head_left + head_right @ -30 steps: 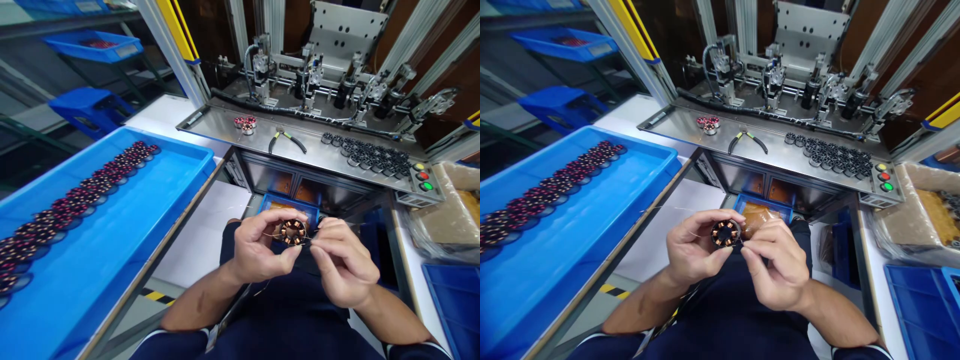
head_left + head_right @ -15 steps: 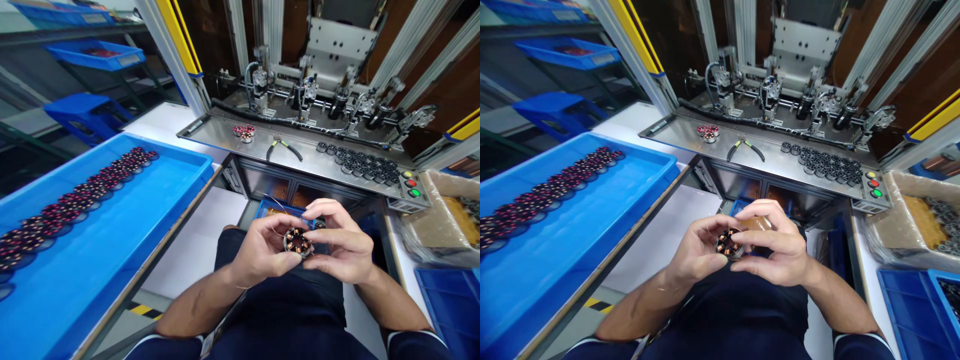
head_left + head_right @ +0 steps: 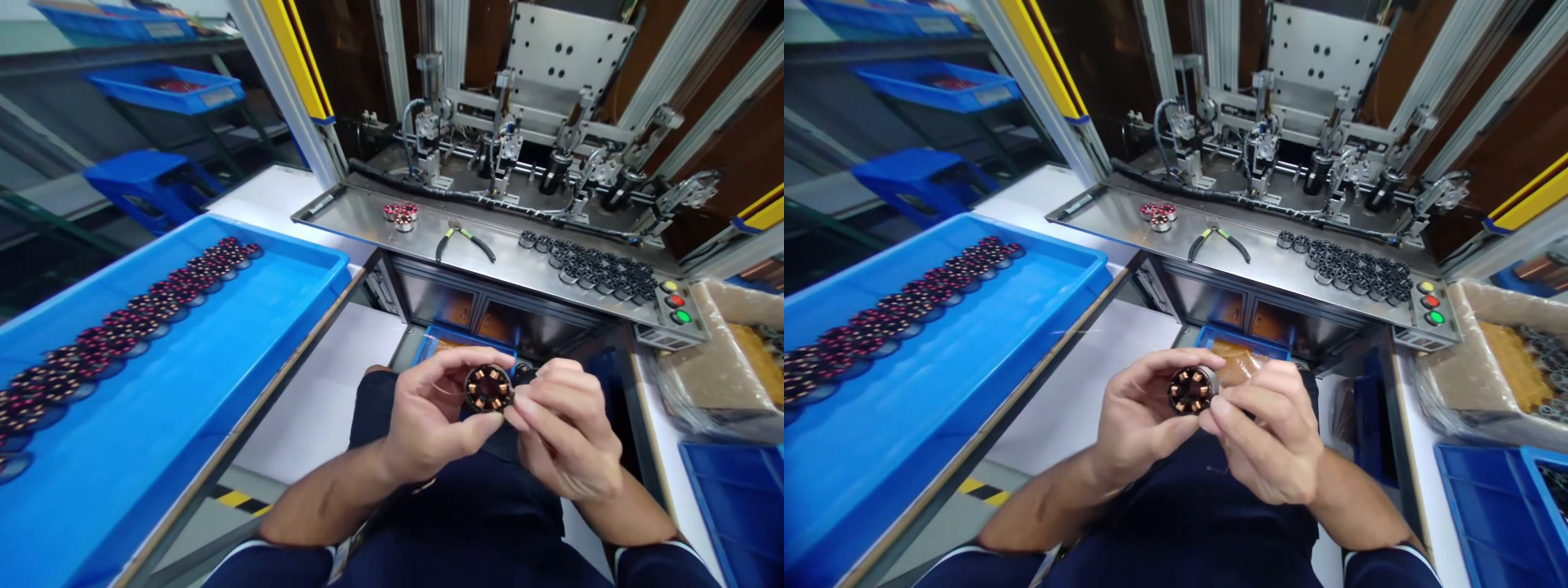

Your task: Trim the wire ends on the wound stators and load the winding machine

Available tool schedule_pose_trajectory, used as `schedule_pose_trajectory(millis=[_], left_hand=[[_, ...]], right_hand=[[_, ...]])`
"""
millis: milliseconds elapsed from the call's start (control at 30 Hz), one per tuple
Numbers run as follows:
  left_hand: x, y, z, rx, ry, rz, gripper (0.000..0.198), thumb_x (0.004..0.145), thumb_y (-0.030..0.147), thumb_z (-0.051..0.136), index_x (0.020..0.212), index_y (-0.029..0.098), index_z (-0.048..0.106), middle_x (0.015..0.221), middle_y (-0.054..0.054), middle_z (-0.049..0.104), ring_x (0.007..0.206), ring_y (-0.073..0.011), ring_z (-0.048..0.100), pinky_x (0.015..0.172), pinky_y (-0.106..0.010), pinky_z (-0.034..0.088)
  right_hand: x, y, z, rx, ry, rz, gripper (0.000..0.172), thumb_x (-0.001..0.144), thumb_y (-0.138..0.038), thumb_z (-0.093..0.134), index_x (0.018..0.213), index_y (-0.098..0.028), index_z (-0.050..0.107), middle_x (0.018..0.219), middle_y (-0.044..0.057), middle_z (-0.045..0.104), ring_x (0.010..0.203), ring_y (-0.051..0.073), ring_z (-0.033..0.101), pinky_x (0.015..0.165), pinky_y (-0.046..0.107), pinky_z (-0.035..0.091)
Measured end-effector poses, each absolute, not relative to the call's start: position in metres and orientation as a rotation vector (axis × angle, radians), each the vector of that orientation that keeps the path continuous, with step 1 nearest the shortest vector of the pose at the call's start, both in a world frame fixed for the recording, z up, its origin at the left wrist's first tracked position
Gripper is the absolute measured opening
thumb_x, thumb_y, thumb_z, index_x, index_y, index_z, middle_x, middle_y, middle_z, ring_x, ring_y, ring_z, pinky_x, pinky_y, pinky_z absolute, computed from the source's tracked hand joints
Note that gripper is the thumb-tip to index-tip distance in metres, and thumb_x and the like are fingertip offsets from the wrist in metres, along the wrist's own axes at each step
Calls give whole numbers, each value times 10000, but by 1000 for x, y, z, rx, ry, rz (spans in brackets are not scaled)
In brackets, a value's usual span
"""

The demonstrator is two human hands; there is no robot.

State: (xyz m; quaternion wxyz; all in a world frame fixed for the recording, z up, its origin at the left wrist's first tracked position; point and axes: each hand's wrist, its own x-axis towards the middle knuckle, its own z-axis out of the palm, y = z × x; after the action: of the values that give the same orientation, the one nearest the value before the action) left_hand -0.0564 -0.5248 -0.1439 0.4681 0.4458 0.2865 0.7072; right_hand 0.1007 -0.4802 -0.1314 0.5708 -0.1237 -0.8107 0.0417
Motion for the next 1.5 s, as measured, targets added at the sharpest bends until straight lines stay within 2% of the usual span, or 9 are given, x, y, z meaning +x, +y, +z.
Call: schedule_pose_trajectory(millis=[233,400,567,633,733,867,1167,1367,1500], left_hand=[[-51,-526,-147,1297,780,1918,510,698,18,828,1139,246,712,1179,-81,768,1030,-190,751,820,-225,613],[-49,-531,-151,1230,916,1907,456,718,85,845,1124,217,688,1195,-108,759,915,-189,774,755,-239,638],[-61,-526,-154,1118,791,1674,629,612,219,949,1190,233,703,1233,-101,739,1049,-231,737,845,-267,624],[-70,-523,-156,1083,760,1519,684,571,316,969,1196,224,707,1115,-75,755,942,-197,734,795,-235,609],[-82,-522,-159,1048,713,1348,594,668,429,905,1184,210,706,888,-24,728,635,-90,637,590,-169,536],[-87,-522,-160,994,669,1320,441,806,431,802,1150,176,697,725,-15,688,534,-93,611,470,-165,477],[-86,-521,-164,985,526,1384,404,876,379,742,1248,228,695,906,-74,744,730,-153,717,593,-219,582],[-80,-523,-160,958,555,1587,233,821,396,796,817,195,679,1164,-75,744,999,-229,748,837,-358,631],[-76,-523,-157,836,491,1634,400,694,422,893,848,214,589,1093,-53,776,1163,-284,707,923,-414,606]], right_hand=[[82,-496,-141,-494,-1679,413,228,893,-7,624,1036,-164,707,881,51,694,779,166,667,677,327,580],[74,-498,-146,-555,-1571,554,136,937,-92,600,972,-193,684,792,33,654,714,165,626,628,316,560],[77,-489,-148,-514,-1651,527,111,949,-116,581,964,-194,658,799,38,647,713,166,621,626,312,554],[81,-485,-148,-508,-1682,508,105,945,-113,587,961,-191,656,805,44,653,710,165,623,614,305,549],[85,-480,-145,-498,-1733,500,105,942,-106,593,962,-191,651,797,43,655,699,159,628,599,292,544],[87,-476,-137,-477,-1846,480,104,938,-97,599,945,-193,638,766,35,664,686,154,646,598,273,553],[90,-476,-126,-537,-1915,319,117,902,-67,633,914,-180,660,742,39,681,644,140,649,572,233,537],[88,-478,-123,-600,-1821,486,162,886,-31,624,860,-186,660,729,32,655,638,150,621,575,269,527],[92,-477,-121,-508,-1860,545,138,890,-46,626,872,-178,663,727,34,664,651,152,640,584,269,544]])
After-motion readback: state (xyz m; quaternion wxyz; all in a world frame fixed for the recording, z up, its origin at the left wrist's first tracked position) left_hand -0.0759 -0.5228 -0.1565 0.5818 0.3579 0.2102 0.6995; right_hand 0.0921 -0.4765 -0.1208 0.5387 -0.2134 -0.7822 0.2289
